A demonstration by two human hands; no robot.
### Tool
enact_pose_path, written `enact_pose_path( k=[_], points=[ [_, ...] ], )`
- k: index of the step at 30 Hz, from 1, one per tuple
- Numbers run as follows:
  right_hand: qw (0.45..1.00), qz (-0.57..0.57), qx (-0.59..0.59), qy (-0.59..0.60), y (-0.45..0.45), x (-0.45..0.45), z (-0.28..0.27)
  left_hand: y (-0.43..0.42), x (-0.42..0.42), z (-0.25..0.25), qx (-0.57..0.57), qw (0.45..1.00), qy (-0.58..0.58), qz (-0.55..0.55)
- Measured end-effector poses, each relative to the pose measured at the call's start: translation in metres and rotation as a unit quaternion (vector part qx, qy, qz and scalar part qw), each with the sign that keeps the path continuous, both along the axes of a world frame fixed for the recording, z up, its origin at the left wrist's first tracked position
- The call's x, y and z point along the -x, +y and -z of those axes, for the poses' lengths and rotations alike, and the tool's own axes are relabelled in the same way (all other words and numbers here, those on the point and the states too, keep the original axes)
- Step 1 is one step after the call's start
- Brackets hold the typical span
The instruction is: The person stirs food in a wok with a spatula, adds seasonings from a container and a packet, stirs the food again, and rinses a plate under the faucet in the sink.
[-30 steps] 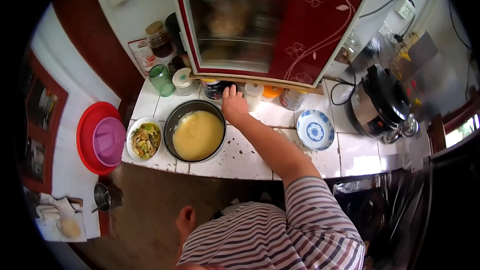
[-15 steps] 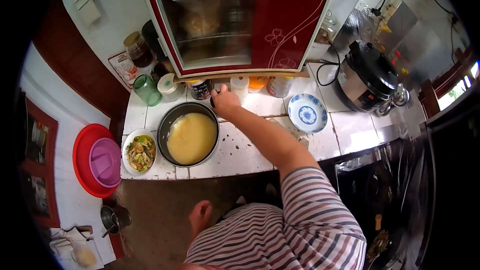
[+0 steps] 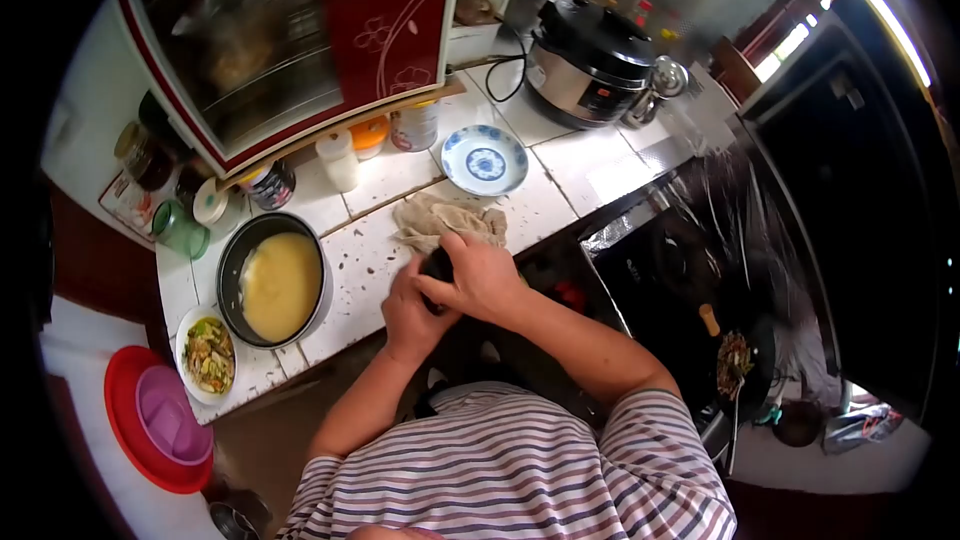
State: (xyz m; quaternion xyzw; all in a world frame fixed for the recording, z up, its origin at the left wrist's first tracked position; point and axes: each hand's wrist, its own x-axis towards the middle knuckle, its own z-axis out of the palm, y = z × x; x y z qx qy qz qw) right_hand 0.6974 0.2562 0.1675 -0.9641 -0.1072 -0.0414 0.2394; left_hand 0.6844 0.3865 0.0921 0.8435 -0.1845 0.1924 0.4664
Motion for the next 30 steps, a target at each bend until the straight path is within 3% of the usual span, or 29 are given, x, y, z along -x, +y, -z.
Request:
enact_pose_path(
  k=[1,2,3,5,6,7,9,10,11,13,14,15,17,18,19,20,21,23,25,27,30],
  points=[
    [1.000,-0.002,0.005,0.003,-0.008,0.007,0.005,-0.005,0.005,0.000,0.018,0.999,0.013,0.036],
    [1.000,-0.023,0.010,0.017,-0.016,0.014,0.005,-0.007,0.011,0.000,0.098,0.968,0.195,0.127],
    [0.998,-0.046,0.016,0.032,-0.024,0.020,0.003,-0.008,0.015,0.000,0.133,0.948,0.224,0.181],
    [0.996,-0.076,0.015,0.054,-0.038,0.031,-0.001,0.001,0.014,0.000,0.295,0.758,0.456,0.361],
    [0.985,-0.160,-0.038,0.061,-0.044,0.034,-0.007,0.004,0.014,0.004,0.307,0.709,0.491,0.403],
    [0.964,-0.243,-0.091,0.067,-0.049,0.036,-0.016,0.007,0.012,0.009,0.332,0.569,0.573,0.488],
    [0.949,-0.291,-0.117,0.039,-0.063,0.034,-0.044,0.004,0.026,0.000,0.427,0.367,0.587,0.582],
    [0.938,-0.308,-0.158,-0.008,-0.076,0.027,-0.055,0.006,0.027,0.000,0.433,0.354,0.598,0.574],
    [0.922,-0.324,-0.204,-0.054,-0.088,0.018,-0.059,0.008,0.026,0.000,0.425,0.365,0.604,0.567],
    [0.927,-0.128,-0.325,0.139,-0.120,0.007,-0.044,0.001,0.012,0.009,0.389,0.505,0.523,0.566],
    [0.908,-0.037,-0.370,0.191,-0.136,-0.003,-0.030,-0.003,0.008,0.009,0.385,0.570,0.493,0.533],
    [0.909,0.021,-0.381,0.166,-0.152,-0.023,0.002,-0.007,0.007,0.009,0.374,0.633,0.458,0.499],
    [0.779,0.161,-0.541,0.272,-0.186,-0.048,0.049,-0.011,0.008,0.004,0.352,0.690,0.451,0.443],
    [0.778,0.155,-0.543,0.276,-0.200,-0.060,0.073,-0.013,0.007,0.005,0.331,0.719,0.422,0.442],
    [0.740,0.203,-0.569,0.297,-0.211,-0.073,0.099,-0.016,0.008,0.002,0.330,0.724,0.422,0.435],
    [0.696,0.251,-0.591,0.320,-0.217,-0.082,0.117,-0.018,0.010,-0.002,0.292,0.770,0.381,0.419],
    [0.693,0.245,-0.594,0.328,-0.217,-0.091,0.126,-0.019,0.013,-0.007,0.252,0.813,0.340,0.401],
    [0.796,0.262,-0.497,0.225,-0.216,-0.106,0.143,-0.023,0.018,-0.011,0.226,0.833,0.332,0.380],
    [0.817,0.287,-0.446,0.225,-0.211,-0.113,0.127,-0.028,0.026,-0.012,0.263,0.823,0.371,0.340],
    [0.936,0.282,-0.158,0.138,-0.203,-0.111,0.106,-0.034,0.032,-0.012,0.262,0.831,0.369,0.324],
    [0.972,0.226,-0.049,-0.033,-0.232,-0.116,0.127,-0.046,0.040,-0.008,0.281,0.832,0.377,0.294]
  ],
)
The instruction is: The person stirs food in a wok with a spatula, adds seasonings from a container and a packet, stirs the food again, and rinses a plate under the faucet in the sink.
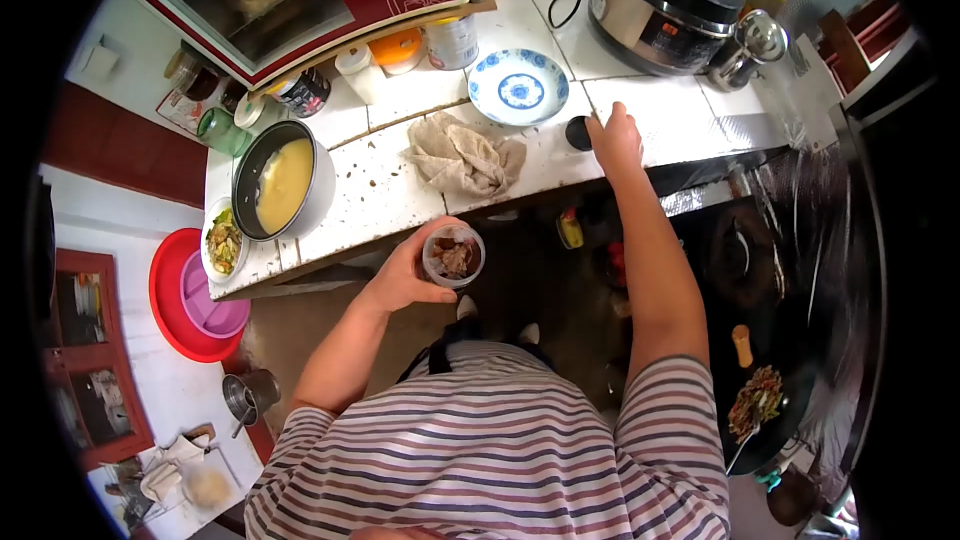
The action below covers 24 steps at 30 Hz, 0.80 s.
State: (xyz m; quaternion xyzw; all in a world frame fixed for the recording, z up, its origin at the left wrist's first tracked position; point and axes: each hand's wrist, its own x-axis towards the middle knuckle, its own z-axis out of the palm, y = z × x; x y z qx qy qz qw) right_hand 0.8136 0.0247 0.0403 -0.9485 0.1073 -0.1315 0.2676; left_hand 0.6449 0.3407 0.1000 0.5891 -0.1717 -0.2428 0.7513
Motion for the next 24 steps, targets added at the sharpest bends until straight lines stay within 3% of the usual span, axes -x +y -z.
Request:
enact_pose_path(
  k=[1,3,5,6,8,12,15,19,21,24],
  points=[
    [0.997,-0.042,0.044,-0.053,-0.004,0.005,-0.008,-0.004,-0.001,0.000,0.003,1.000,-0.007,-0.005],
    [0.973,-0.200,-0.113,0.018,0.017,0.041,-0.067,-0.013,0.002,0.002,-0.003,1.000,0.024,-0.004],
    [0.904,-0.388,-0.177,0.025,0.041,0.087,-0.106,-0.025,0.001,0.002,-0.003,1.000,0.027,0.003],
    [0.888,-0.421,-0.166,0.074,0.051,0.110,-0.128,-0.032,0.000,0.003,-0.002,0.999,0.030,0.013],
    [0.878,-0.474,-0.056,0.034,0.060,0.137,-0.142,-0.046,0.000,0.002,0.000,0.999,0.029,0.033],
    [0.891,-0.454,0.003,0.004,0.044,0.158,-0.143,-0.074,0.003,-0.006,-0.014,0.994,0.053,0.092],
    [0.883,-0.457,0.059,-0.086,0.023,0.172,-0.140,-0.093,0.007,-0.003,-0.016,0.988,0.065,0.141],
    [0.919,-0.387,-0.009,-0.078,-0.005,0.198,-0.156,-0.115,0.015,0.007,0.015,0.977,0.114,0.182],
    [0.944,-0.326,-0.053,0.004,-0.016,0.213,-0.160,-0.132,0.017,0.011,0.027,0.970,0.108,0.215],
    [0.961,-0.264,-0.081,-0.013,-0.030,0.229,-0.166,-0.155,0.018,0.016,0.023,0.966,0.070,0.250]
  ],
)
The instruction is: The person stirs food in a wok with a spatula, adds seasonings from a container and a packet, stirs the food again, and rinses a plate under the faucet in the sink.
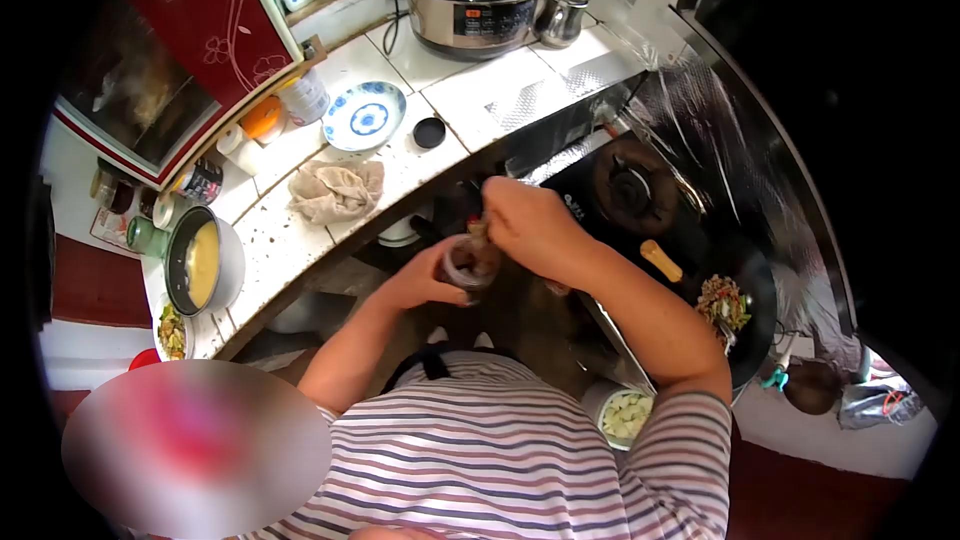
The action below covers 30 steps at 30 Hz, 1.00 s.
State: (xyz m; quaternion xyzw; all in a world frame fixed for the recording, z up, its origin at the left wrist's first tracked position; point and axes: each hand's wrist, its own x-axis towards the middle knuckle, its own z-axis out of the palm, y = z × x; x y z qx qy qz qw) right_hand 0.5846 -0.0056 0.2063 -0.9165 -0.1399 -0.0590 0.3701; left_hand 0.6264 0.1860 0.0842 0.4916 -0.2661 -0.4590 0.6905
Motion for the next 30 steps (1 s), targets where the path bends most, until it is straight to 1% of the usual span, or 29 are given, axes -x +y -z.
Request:
enact_pose_path(
  k=[1,2,3,4,5,6,7,8,9,10,11,12,13,14,15,16,17,19,20,21,23,24,25,27,28,29,30],
  points=[
    [0.999,0.049,-0.014,-0.009,-0.006,0.004,0.000,-0.002,-0.001,-0.007,-0.021,0.999,0.025,0.030],
    [0.995,0.082,-0.008,-0.055,-0.015,0.007,0.005,-0.006,-0.003,-0.005,-0.053,0.998,-0.009,0.045],
    [0.988,0.139,-0.040,-0.056,-0.024,0.011,0.000,-0.010,-0.005,0.001,-0.082,0.994,-0.043,0.060],
    [0.976,0.196,-0.070,-0.057,-0.033,0.016,-0.007,-0.011,-0.009,0.016,-0.098,0.988,-0.089,0.075],
    [0.963,0.241,-0.092,-0.073,-0.045,0.020,-0.012,-0.012,-0.016,0.034,-0.095,0.988,-0.091,0.081],
    [0.951,0.276,-0.123,-0.066,-0.049,0.025,-0.022,-0.013,-0.027,0.051,-0.098,0.978,-0.185,0.002],
    [0.950,0.288,-0.108,-0.062,-0.059,0.030,-0.023,-0.011,-0.034,0.053,-0.100,0.954,-0.273,-0.075],
    [0.944,0.310,-0.104,-0.051,-0.062,0.035,-0.025,-0.010,-0.046,0.057,-0.080,0.956,-0.244,-0.142],
    [0.937,0.332,-0.099,-0.038,-0.064,0.040,-0.027,-0.006,-0.062,0.039,-0.136,0.906,-0.352,-0.193],
    [0.935,0.340,-0.096,-0.034,-0.068,0.043,-0.022,-0.002,-0.076,0.026,-0.172,0.907,-0.308,-0.230],
    [0.926,0.348,-0.141,-0.020,-0.075,0.045,-0.011,0.002,-0.096,0.046,-0.133,0.857,-0.390,-0.309],
    [0.913,0.366,-0.181,-0.012,-0.083,0.051,-0.003,0.006,-0.111,0.047,-0.164,0.845,-0.388,-0.330],
    [0.909,0.371,-0.191,-0.008,-0.084,0.056,-0.002,0.008,-0.129,0.067,-0.134,0.817,-0.433,-0.357],
    [0.896,0.406,-0.179,-0.012,-0.086,0.061,0.003,0.012,-0.146,0.079,-0.128,0.874,-0.350,-0.312],
    [0.872,0.407,-0.270,-0.012,-0.089,0.068,0.012,0.017,-0.157,0.084,-0.208,0.837,-0.400,-0.311],
    [0.845,0.409,-0.343,-0.002,-0.085,0.072,0.011,0.019,-0.163,0.091,-0.181,0.831,-0.397,-0.345],
    [0.835,0.413,-0.364,0.005,-0.088,0.078,0.018,0.018,-0.165,0.096,-0.159,0.821,-0.393,-0.381],
    [0.819,0.424,-0.387,0.008,-0.081,0.087,0.018,0.014,-0.161,0.088,-0.100,0.849,-0.340,-0.391],
    [0.815,0.433,-0.384,0.007,-0.078,0.088,0.017,0.015,-0.159,0.086,-0.110,0.836,-0.371,-0.389],
    [0.808,0.434,-0.399,0.008,-0.074,0.090,0.016,0.016,-0.155,0.081,-0.107,0.839,-0.370,-0.385],
    [0.799,0.436,-0.414,0.007,-0.069,0.095,0.016,0.016,-0.143,0.070,-0.136,0.816,-0.381,-0.413],
    [0.794,0.436,-0.423,0.005,-0.068,0.098,0.018,0.017,-0.135,0.061,-0.139,0.806,-0.361,-0.449],
    [0.790,0.436,-0.431,0.002,-0.068,0.101,0.019,0.021,-0.128,0.054,-0.135,0.807,-0.363,-0.446],
    [0.788,0.436,-0.435,-0.010,-0.069,0.109,0.024,0.022,-0.110,0.044,-0.148,0.744,-0.421,-0.497],
    [0.788,0.433,-0.438,-0.014,-0.069,0.115,0.026,0.008,-0.095,0.035,-0.068,0.792,-0.399,-0.457],
    [0.786,0.435,-0.438,-0.014,-0.065,0.118,0.025,-0.011,-0.063,0.006,-0.097,0.865,-0.326,-0.370],
    [0.795,0.432,-0.425,-0.001,-0.060,0.119,0.023,-0.031,-0.049,-0.005,0.002,0.920,-0.311,-0.237]
  ],
)
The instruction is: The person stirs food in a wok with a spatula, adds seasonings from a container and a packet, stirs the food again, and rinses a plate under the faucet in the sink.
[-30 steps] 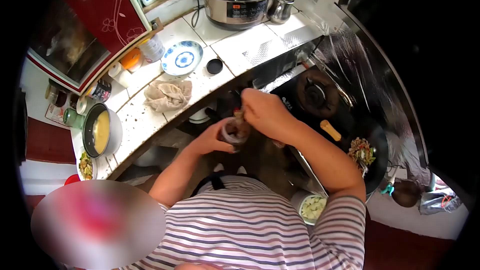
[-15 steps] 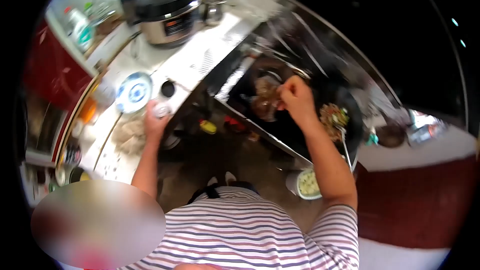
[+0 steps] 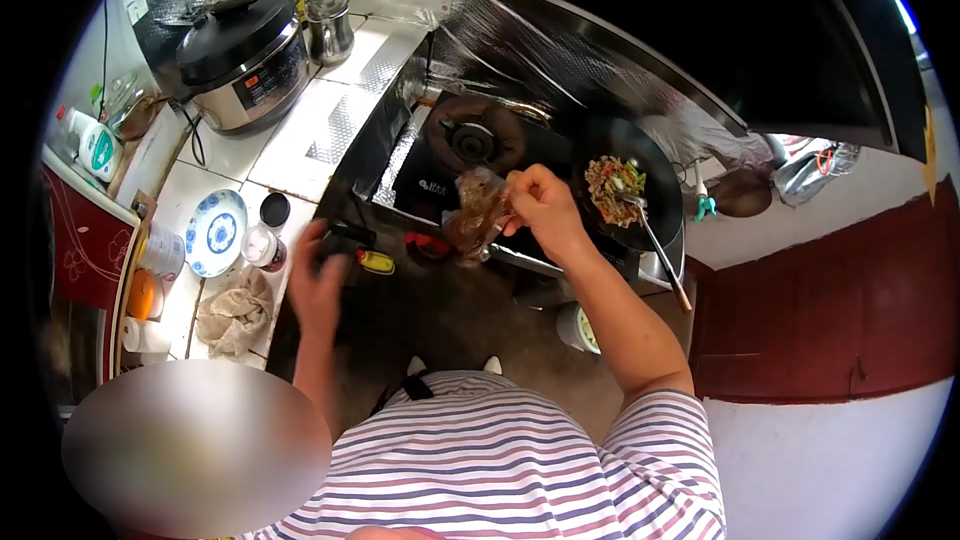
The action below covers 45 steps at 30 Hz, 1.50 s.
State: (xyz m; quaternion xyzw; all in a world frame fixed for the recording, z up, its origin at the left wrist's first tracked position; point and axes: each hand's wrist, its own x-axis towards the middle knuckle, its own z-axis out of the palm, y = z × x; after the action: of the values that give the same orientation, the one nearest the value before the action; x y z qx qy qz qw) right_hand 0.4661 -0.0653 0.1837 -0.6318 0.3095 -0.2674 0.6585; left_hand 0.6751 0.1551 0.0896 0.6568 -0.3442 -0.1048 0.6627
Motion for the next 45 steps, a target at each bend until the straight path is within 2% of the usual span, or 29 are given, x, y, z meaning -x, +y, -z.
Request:
enact_pose_path(
  k=[1,3,4,5,8,9,10,13,14,15,17,19,21,23,26,27,29,31,33,34,35,36,37,38,39,40,41,43,45],
  points=[
    [1.000,-0.009,0.010,0.013,0.005,0.003,0.000,-0.018,0.017,-0.015,-0.023,0.993,-0.084,0.078],
    [0.998,-0.033,0.029,0.044,0.014,0.013,0.005,-0.055,0.052,-0.031,-0.009,0.968,-0.058,0.243],
    [0.999,-0.039,0.001,0.008,0.019,0.021,0.006,-0.068,0.065,-0.027,-0.021,0.927,0.090,0.363],
    [0.999,-0.035,0.001,-0.027,0.019,0.046,0.004,-0.094,0.094,-0.024,-0.044,0.841,0.224,0.491],
    [1.000,0.010,0.004,-0.008,0.000,0.104,0.016,-0.110,0.144,-0.009,-0.100,0.821,0.293,0.480],
    [0.992,0.032,0.102,0.062,-0.003,0.124,0.021,-0.119,0.161,0.007,-0.099,0.840,0.245,0.475],
    [0.970,0.051,0.196,0.132,-0.005,0.144,0.025,-0.126,0.177,0.014,-0.116,0.828,0.273,0.476],
    [0.957,0.142,0.221,0.124,-0.017,0.195,0.043,-0.148,0.229,0.016,-0.135,0.809,0.329,0.468],
    [0.974,0.167,0.093,0.118,-0.023,0.214,0.042,-0.158,0.246,0.014,-0.131,0.810,0.336,0.462],
    [0.984,0.164,0.033,0.060,-0.030,0.234,0.047,-0.170,0.264,0.016,-0.136,0.811,0.335,0.459],
    [0.986,0.161,-0.050,0.020,-0.033,0.261,0.045,-0.192,0.295,0.025,-0.060,0.877,0.278,0.389],
    [0.982,0.082,-0.154,0.075,-0.032,0.286,0.056,-0.211,0.320,0.021,-0.074,0.869,0.298,0.389],
    [0.983,0.053,-0.132,0.115,-0.030,0.297,0.066,-0.226,0.346,0.021,-0.048,0.860,0.281,0.423],
    [0.983,0.088,-0.110,0.120,-0.030,0.310,0.067,-0.229,0.360,0.024,-0.059,0.848,0.281,0.445],
    [0.983,0.098,-0.114,0.108,-0.037,0.331,0.076,-0.230,0.364,0.019,-0.134,0.735,0.461,0.479],
    [0.982,0.098,-0.115,0.109,-0.038,0.335,0.079,-0.231,0.363,0.025,-0.134,0.735,0.462,0.478],
    [0.985,0.051,-0.111,0.120,-0.039,0.339,0.084,-0.232,0.357,0.043,-0.207,0.702,0.381,0.565],
    [0.987,0.012,-0.105,0.122,-0.041,0.335,0.067,-0.232,0.353,0.044,-0.191,0.676,0.409,0.582],
    [0.971,-0.027,0.136,0.194,-0.053,0.339,0.060,-0.226,0.350,0.043,-0.147,0.731,0.407,0.528],
    [0.957,0.025,0.172,0.231,-0.070,0.347,0.056,-0.225,0.343,0.046,-0.152,0.744,0.411,0.504],
    [0.934,0.138,0.214,0.250,-0.090,0.357,0.070,-0.224,0.333,0.049,-0.153,0.743,0.411,0.505],
    [0.876,0.232,0.284,0.314,-0.109,0.366,0.073,-0.225,0.322,0.048,-0.171,0.759,0.367,0.510],
    [0.796,0.253,0.418,0.357,-0.124,0.381,0.093,-0.224,0.313,0.045,-0.186,0.774,0.323,0.512],
    [0.825,0.211,0.317,0.417,-0.134,0.396,0.110,-0.223,0.307,0.040,-0.159,0.783,0.330,0.502],
    [0.863,0.104,0.124,0.478,-0.147,0.407,0.122,-0.222,0.300,0.036,-0.153,0.783,0.333,0.502],
    [0.919,0.120,-0.056,0.371,-0.145,0.408,0.120,-0.221,0.294,0.033,-0.131,0.818,0.284,0.483],
    [0.932,0.130,-0.233,0.245,-0.141,0.408,0.118,-0.220,0.286,0.030,-0.107,0.850,0.235,0.460],
    [0.923,0.190,-0.265,0.206,-0.143,0.396,0.094,-0.213,0.269,0.026,-0.127,0.857,0.227,0.445],
    [0.905,0.185,-0.153,0.352,-0.145,0.389,0.049,-0.203,0.250,0.035,-0.164,0.854,0.235,0.434]
  ],
)
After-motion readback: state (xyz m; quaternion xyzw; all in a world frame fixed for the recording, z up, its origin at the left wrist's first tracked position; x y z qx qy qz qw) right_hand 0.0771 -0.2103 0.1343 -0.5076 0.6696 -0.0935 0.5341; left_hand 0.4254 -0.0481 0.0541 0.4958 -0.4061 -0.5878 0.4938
